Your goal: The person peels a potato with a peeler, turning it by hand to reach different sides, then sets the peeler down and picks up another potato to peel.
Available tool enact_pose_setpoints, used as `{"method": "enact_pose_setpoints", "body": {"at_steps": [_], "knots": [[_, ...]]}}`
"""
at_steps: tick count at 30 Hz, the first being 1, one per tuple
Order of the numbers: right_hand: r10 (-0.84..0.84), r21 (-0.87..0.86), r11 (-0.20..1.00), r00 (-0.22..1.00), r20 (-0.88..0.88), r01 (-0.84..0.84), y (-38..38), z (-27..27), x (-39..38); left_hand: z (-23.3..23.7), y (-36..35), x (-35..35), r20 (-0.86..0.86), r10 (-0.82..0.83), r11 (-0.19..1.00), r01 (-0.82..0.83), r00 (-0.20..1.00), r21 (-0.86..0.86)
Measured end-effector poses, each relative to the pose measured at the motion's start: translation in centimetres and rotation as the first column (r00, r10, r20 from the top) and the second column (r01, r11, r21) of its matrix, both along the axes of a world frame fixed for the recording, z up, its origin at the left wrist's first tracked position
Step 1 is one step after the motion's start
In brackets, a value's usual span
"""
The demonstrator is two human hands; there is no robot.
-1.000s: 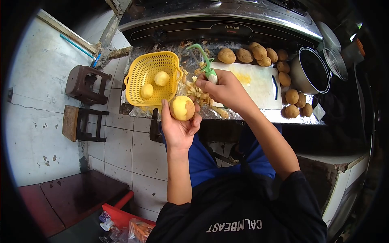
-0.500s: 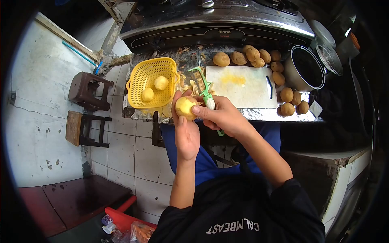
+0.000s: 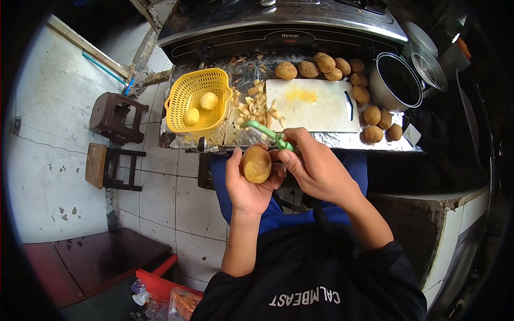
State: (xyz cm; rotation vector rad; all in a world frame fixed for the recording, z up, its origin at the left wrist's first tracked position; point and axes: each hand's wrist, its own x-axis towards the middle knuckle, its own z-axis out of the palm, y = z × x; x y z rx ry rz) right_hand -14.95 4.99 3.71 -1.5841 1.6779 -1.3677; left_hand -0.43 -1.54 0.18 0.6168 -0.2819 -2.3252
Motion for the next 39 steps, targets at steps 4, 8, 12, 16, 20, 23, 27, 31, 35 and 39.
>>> {"method": "enact_pose_setpoints", "body": {"at_steps": [4,8,12,16,20,23,27,31,35,39], "knots": [[-0.005,-0.146,0.987,0.895,-0.446,-0.067,2.4,0.4,0.4,1.0,0.6,-0.3,-0.056,0.106,0.993,-0.108,0.993,-0.036],[0.032,-0.118,0.985,0.803,-0.596,-0.127,3.2,1.1,0.0,2.0,0.6,-0.2,-0.089,0.035,0.995,-0.043,0.995,-0.091],[0.017,-0.155,0.977,0.777,-0.629,-0.147,2.9,1.7,0.1,2.9,1.0,-0.4,-0.117,0.021,0.997,-0.029,0.993,-0.067],[0.017,-0.147,0.98,0.798,-0.603,-0.132,2.9,1.6,0.4,2.9,1.3,-0.7,-0.086,0.08,0.986,-0.091,0.993,-0.139],[0.006,-0.14,0.985,0.836,-0.549,-0.099,2.7,1.7,0.6,2.8,1.5,-0.9,-0.032,0.142,0.972,-0.146,0.989,-0.184],[0.003,-0.133,0.987,0.835,-0.551,-0.091,2.5,1.9,0.6,3.2,1.4,-0.7,0.014,0.178,0.959,-0.17,0.984,-0.228],[0.021,-0.135,0.985,0.844,-0.536,-0.11,2.3,1.5,0.2,2.8,0.7,-0.3,-0.022,0.154,0.954,-0.154,0.988,-0.257],[0.029,-0.134,0.985,0.86,-0.509,-0.112,1.5,1.5,0.2,2.8,0.7,-0.7,0.056,0.215,0.949,-0.195,0.975,-0.247],[0.031,-0.124,0.987,0.874,-0.485,-0.104,1.1,1.8,0.3,2.3,0.2,-0.4,0.044,0.2,0.946,-0.181,0.979,-0.269],[0.057,-0.082,0.991,0.878,-0.476,-0.109,0.8,1.9,0.2,1.6,0.3,-0.9,0.039,0.262,0.904,-0.231,0.964,-0.36]]}}
